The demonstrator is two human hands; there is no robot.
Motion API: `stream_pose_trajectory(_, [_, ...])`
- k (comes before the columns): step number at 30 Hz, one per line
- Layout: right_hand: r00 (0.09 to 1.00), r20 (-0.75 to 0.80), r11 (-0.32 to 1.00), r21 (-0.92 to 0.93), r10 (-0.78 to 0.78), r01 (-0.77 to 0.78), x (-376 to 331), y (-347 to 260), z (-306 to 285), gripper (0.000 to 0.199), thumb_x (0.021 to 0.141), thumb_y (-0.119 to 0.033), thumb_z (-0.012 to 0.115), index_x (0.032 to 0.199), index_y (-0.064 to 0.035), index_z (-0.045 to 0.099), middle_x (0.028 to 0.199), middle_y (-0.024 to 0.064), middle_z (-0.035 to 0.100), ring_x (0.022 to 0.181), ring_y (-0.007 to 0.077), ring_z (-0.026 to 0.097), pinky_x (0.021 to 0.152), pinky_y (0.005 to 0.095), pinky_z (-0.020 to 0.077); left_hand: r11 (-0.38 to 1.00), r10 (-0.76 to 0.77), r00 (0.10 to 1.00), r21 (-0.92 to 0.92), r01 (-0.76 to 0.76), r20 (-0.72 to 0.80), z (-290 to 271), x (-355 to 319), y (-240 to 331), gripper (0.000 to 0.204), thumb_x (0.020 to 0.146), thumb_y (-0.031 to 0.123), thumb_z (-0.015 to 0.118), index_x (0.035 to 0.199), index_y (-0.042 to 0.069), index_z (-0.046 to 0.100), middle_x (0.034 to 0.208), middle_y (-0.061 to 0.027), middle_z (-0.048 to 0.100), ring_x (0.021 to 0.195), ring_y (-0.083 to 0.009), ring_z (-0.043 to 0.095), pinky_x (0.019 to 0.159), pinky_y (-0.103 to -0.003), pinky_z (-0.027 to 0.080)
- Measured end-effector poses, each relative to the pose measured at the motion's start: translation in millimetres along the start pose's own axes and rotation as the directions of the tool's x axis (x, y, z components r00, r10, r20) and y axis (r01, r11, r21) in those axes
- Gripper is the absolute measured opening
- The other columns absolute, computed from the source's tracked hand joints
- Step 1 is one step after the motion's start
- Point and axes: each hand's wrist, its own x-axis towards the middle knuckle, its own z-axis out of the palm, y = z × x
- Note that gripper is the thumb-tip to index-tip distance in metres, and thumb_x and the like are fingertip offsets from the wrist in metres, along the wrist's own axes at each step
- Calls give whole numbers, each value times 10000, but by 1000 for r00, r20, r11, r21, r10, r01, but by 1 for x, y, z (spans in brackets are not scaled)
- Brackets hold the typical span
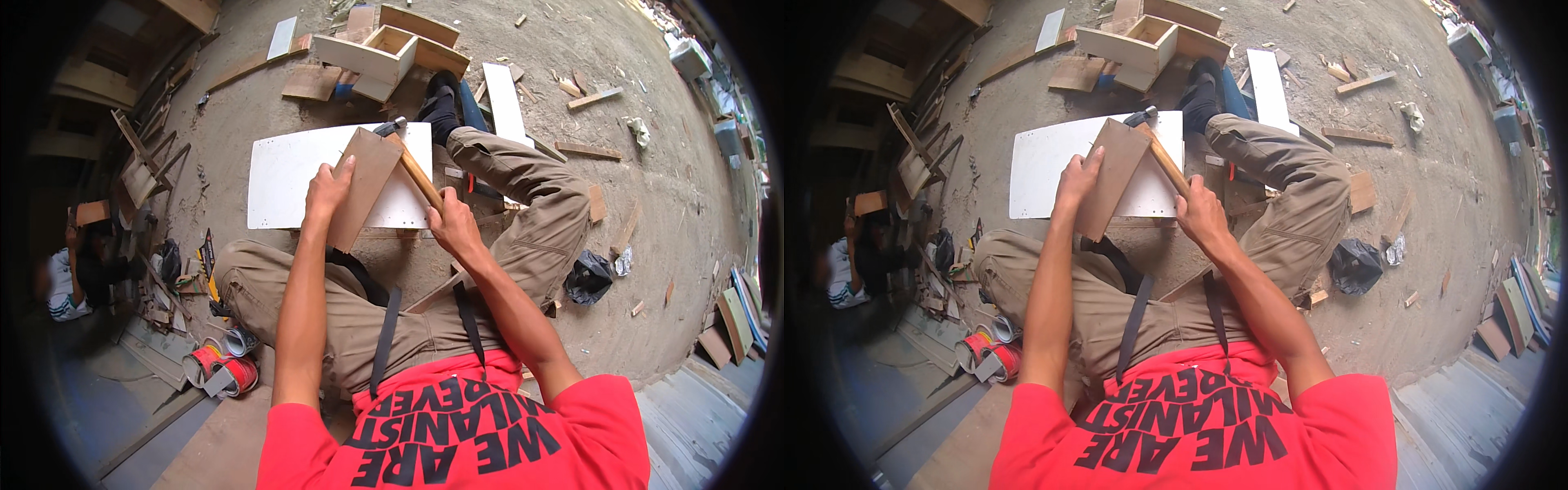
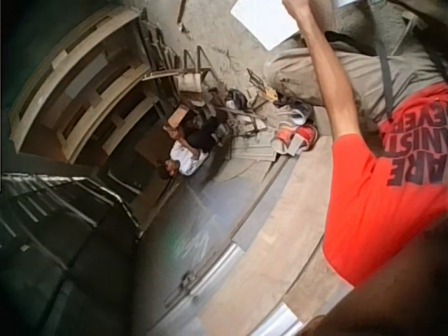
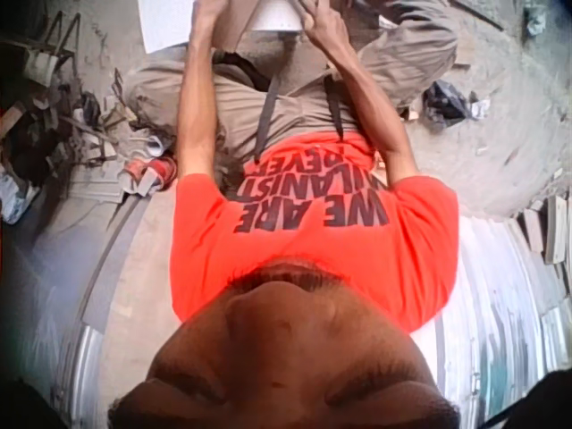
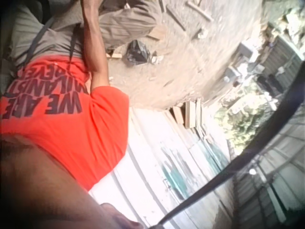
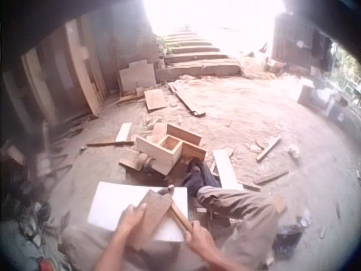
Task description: The person sits on the floor and repeatedly hammers a small rectangular wooden block resting on a white board. They adjust the block's position and orientation between strikes. The workspace is cluttered with wood scraps and tools.
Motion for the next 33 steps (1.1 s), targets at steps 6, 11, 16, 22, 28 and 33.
stream_pose_trajectory(6, [996, -69, 994, 90, 63, -56, -5, -5, -11, 374, 940, -246, 641, 1187, 26, 566, 940, 282, 703, 900, 458, 687, 818, 522, 518, 987, 161, 986, 16, -160, -41, -11, 6, 4, 725, 938, 669, 519, 1062, -37, 635, 1065, -311, 684, 1036, -452, 662, 910, -473, 516])
stream_pose_trajectory(11, [988, -82, 975, 189, 130, -112, -6, -13, -17, 358, 948, -275, 653, 1133, 27, 600, 891, 258, 710, 849, 400, 710, 781, 462, 528, 930, 366, 900, 108, -350, -238, 13, 14, 15, 654, 974, 570, 530, 1189, -43, 601, 1169, -281, 611, 1155, -442, 566, 1002, -475, 454])
stream_pose_trajectory(16, [972, -179, 980, 149, 156, -130, -1, 0, -26, 345, 952, -271, 653, 1128, 21, 601, 884, 257, 708, 845, 403, 710, 771, 469, 530, 893, 438, 858, 237, -382, -268, 51, -9, 35, 1114, 842, 718, 608, 1556, -40, 213, 1520, -236, 355, 1427, -373, 332, 1157, -600, 231])
stream_pose_trajectory(22, [951, -256, 985, 71, 172, -159, 9, 28, -34, 340, 969, -277, 626, 1147, 11, 598, 906, 269, 709, 879, 441, 700, 772, 501, 527, 834, 448, 890, 397, -382, -84, 82, -13, 49, 1319, 722, 812, 656, 1576, -43, 130, 1570, -246, 284, 1486, -370, 245, 1211, -607, 130])
stream_pose_trajectory(28, [903, -395, 977, 186, 168, -100, 23, 47, -57, 401, 1007, -346, 604, 1176, 18, 594, 799, 186, 695, 727, 294, 685, 688, 419, 524, 810, 534, 824, 394, -435, -187, 98, -11, 47, 1254, 772, 797, 617, 1566, -61, 162, 1579, -243, 276, 1498, -363, 228, 1206, -605, 133])
stream_pose_trajectory(33, [984, -123, 661, 750, 131, 6, 3, 34, -61, 424, 1068, -474, 468, 1002, -70, 579, 620, -61, 422, 432, 28, 328, 383, 208, 275, 832, 469, 873, 397, -388, -130, 96, -12, 62, 1228, 798, 794, 585, 1561, -68, 156, 1598, -241, 249, 1509, -362, 205, 1201, -610, 139])
